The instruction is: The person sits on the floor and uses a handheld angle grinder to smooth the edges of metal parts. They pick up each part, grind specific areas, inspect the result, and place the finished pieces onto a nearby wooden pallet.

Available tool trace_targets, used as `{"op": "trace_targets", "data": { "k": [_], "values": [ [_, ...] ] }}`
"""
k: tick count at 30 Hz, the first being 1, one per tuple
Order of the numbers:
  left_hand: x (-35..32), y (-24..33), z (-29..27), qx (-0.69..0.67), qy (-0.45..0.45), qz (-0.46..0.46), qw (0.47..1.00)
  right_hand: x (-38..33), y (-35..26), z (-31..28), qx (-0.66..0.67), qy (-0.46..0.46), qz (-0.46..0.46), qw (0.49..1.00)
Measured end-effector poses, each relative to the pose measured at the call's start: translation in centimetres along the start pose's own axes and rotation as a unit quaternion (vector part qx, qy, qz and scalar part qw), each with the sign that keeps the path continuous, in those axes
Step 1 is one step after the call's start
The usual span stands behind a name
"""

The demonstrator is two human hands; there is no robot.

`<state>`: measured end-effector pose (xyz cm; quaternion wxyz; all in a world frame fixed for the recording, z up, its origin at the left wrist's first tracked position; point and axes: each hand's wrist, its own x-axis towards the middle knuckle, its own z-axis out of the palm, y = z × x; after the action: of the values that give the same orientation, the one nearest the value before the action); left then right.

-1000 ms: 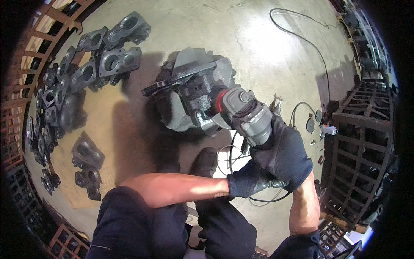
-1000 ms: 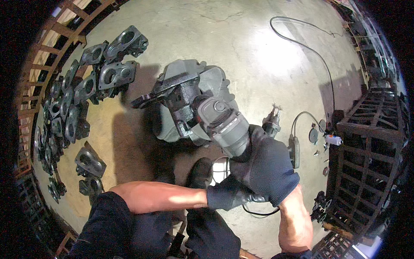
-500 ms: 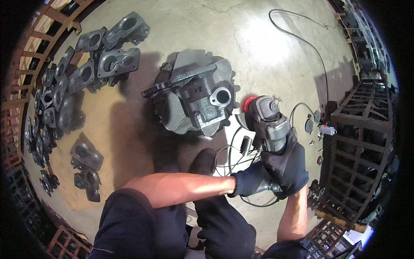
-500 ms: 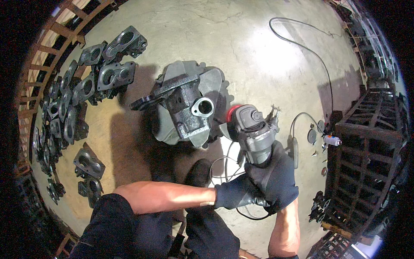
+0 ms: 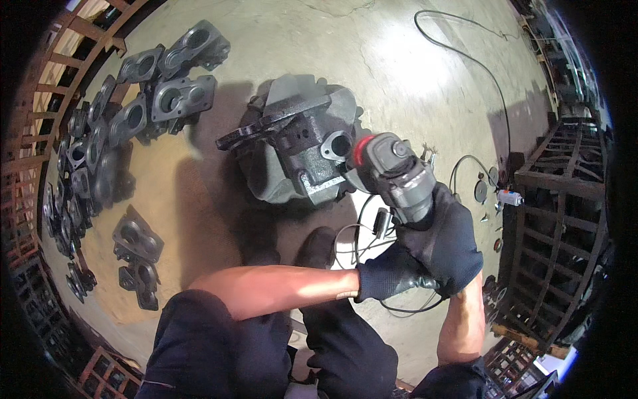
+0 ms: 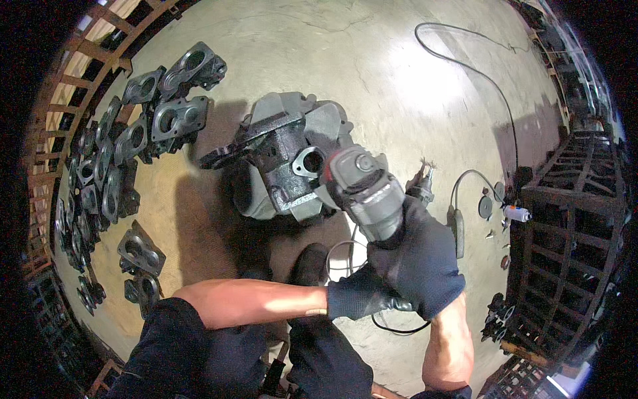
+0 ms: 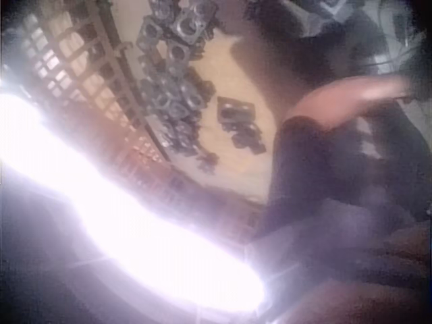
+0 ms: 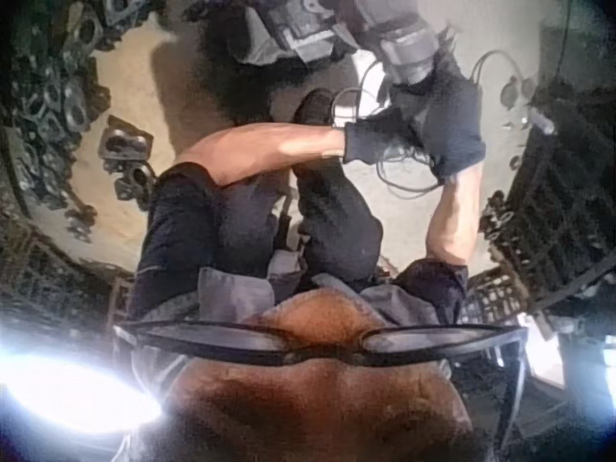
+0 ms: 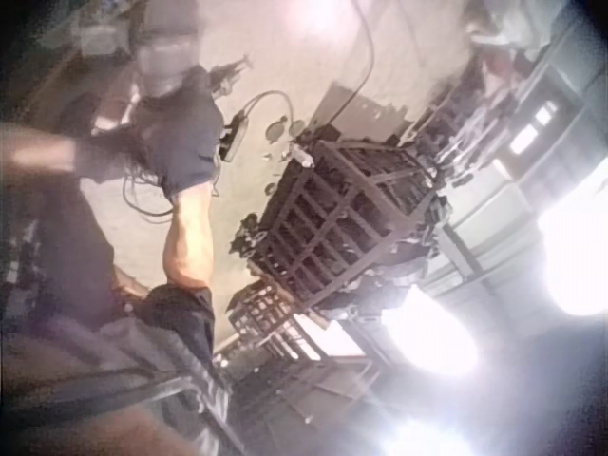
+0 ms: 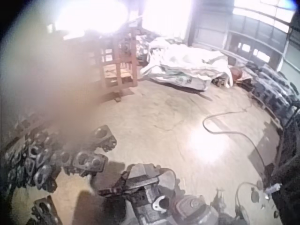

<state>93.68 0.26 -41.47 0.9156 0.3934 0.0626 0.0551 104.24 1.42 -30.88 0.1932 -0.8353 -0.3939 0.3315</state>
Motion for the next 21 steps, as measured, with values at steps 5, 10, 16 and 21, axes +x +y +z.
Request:
{"op": "trace_targets", "data": {
  "k": [5, 10, 16, 21],
  "values": [
    [-0.2, -1.5, 0.2, -0.100, -0.040, -0.017, 0.994, -0.7, -0.8, -0.6, 0.014, 0.003, 0.008, 1.000],
    [-1.3, -1.1, -0.6, -0.318, 0.025, -0.066, 0.945, 0.3, -1.4, 0.4, -0.079, -0.034, -0.014, 0.996],
    [0.5, 3.0, -0.1, 0.134, -0.082, -0.058, 0.986, -0.6, -1.0, -1.0, -0.016, 0.024, 0.059, 0.998],
    [-0.2, -2.4, -0.1, -0.169, -0.011, -0.018, 0.985, -0.9, -0.7, 0.1, 0.039, 0.009, 0.026, 0.999]
  ]
}}
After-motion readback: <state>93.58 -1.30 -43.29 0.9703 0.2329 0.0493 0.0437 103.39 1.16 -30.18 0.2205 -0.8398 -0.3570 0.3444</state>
